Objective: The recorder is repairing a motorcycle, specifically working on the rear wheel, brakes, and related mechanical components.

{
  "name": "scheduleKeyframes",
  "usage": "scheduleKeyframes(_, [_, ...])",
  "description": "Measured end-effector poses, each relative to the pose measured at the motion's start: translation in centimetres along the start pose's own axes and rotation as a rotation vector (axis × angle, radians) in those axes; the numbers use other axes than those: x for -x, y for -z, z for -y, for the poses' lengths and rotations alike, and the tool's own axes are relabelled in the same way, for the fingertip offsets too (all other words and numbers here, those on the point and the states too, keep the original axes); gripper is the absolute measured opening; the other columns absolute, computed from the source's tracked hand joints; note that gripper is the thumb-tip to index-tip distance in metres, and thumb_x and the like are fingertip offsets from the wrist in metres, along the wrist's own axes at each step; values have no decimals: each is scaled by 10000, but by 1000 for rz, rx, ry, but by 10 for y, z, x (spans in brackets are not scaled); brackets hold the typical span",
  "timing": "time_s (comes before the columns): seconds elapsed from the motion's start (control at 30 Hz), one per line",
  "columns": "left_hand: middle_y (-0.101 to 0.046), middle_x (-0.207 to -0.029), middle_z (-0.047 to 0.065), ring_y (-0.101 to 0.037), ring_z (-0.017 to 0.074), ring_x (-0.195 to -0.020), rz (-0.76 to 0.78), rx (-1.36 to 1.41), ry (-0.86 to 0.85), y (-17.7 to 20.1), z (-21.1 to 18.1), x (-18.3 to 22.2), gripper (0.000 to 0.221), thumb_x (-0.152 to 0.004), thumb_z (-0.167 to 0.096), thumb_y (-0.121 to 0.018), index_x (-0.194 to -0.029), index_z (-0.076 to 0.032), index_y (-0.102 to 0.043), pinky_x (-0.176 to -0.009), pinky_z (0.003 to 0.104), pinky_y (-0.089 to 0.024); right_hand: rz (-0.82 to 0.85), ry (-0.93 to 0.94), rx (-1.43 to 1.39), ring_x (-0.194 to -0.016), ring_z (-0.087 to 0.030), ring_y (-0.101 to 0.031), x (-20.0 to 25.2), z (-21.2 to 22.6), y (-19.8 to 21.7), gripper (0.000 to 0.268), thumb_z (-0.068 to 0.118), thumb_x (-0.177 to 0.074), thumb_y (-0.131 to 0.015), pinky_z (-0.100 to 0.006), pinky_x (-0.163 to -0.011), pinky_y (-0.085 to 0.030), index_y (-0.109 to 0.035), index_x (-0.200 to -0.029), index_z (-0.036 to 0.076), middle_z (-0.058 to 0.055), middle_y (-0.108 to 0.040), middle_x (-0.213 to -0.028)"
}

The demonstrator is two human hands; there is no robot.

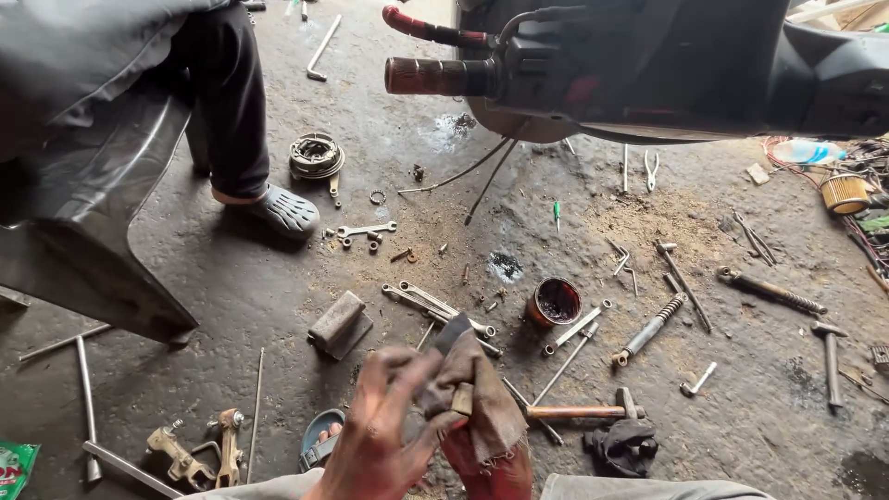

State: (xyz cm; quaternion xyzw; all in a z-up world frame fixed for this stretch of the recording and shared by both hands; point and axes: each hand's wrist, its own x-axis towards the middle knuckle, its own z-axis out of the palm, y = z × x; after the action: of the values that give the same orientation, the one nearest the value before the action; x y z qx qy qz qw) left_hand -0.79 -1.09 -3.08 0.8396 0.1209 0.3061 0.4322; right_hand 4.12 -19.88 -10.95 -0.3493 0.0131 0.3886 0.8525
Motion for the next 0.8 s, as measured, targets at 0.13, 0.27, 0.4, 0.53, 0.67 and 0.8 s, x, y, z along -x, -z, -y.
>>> scheduleKeyframes(0.13, [-647, -1118, 200, -666, 342, -1049, -24, -68, 85, -1, 2, 1, 625, -693, -96, -814, -1264, 82, -634, -862, 450, -557, -8, -7, 1, -870, -151, -683, -58, 33, -71, 519, 295, -886, -733, -296, -711, -578, -558, -1318, 68, -65, -689, -1040])
scheduleKeyframes(0.27, [-726, -945, 165, -725, 319, -916, -28, -72, 96, 4, -4, -1, 354, -672, 96, -674, -1017, 44, -731, -793, 439, -580, -37, 22, -31, -936, -190, -694, -56, 30, -78, 495, 292, -901, -714, -348, -803, -592, -558, -1314, 67, -74, -680, -1063])
scheduleKeyframes(0.4, [-718, -774, 132, -721, 254, -732, -115, -114, 115, 5, -4, 2, 117, -721, 16, -727, -838, 9, -722, -659, 405, -569, 133, 84, -112, -951, -236, -673, -59, 25, -76, 438, 241, -959, -677, -391, -820, -596, -517, -1299, 17, -129, -645, -1071])
scheduleKeyframes(0.53, [-679, -680, 52, -673, 148, -619, -54, -175, 391, -10, 15, 24, 314, -783, -306, -842, -682, -44, -703, -557, 325, -552, 232, 197, -123, -930, -237, -656, -62, 36, -86, 478, 142, -958, -705, -342, -684, -569, -492, -1379, 65, -139, -638, -1096])
scheduleKeyframes(0.67, [-708, -811, 42, -705, 137, -695, -18, -32, 370, -5, -22, -3, 403, -736, -427, -860, -884, -68, -751, -531, 272, -588, 85, 267, 28, -835, -211, -643, -78, 33, -72, 569, 74, -822, -718, -326, -603, -567, -500, -1348, 62, -110, -622, -1033])
scheduleKeyframes(0.8, [-778, -864, 57, -761, 131, -687, -58, 190, 295, -4, -29, -4, 493, -719, -375, -886, -1068, -47, -768, -551, 273, -599, 26, 297, 111, -793, -221, -649, -80, 18, -54, 445, -28, -734, -718, -369, -706, -607, -505, -1124, 5, -102, -586, -945])
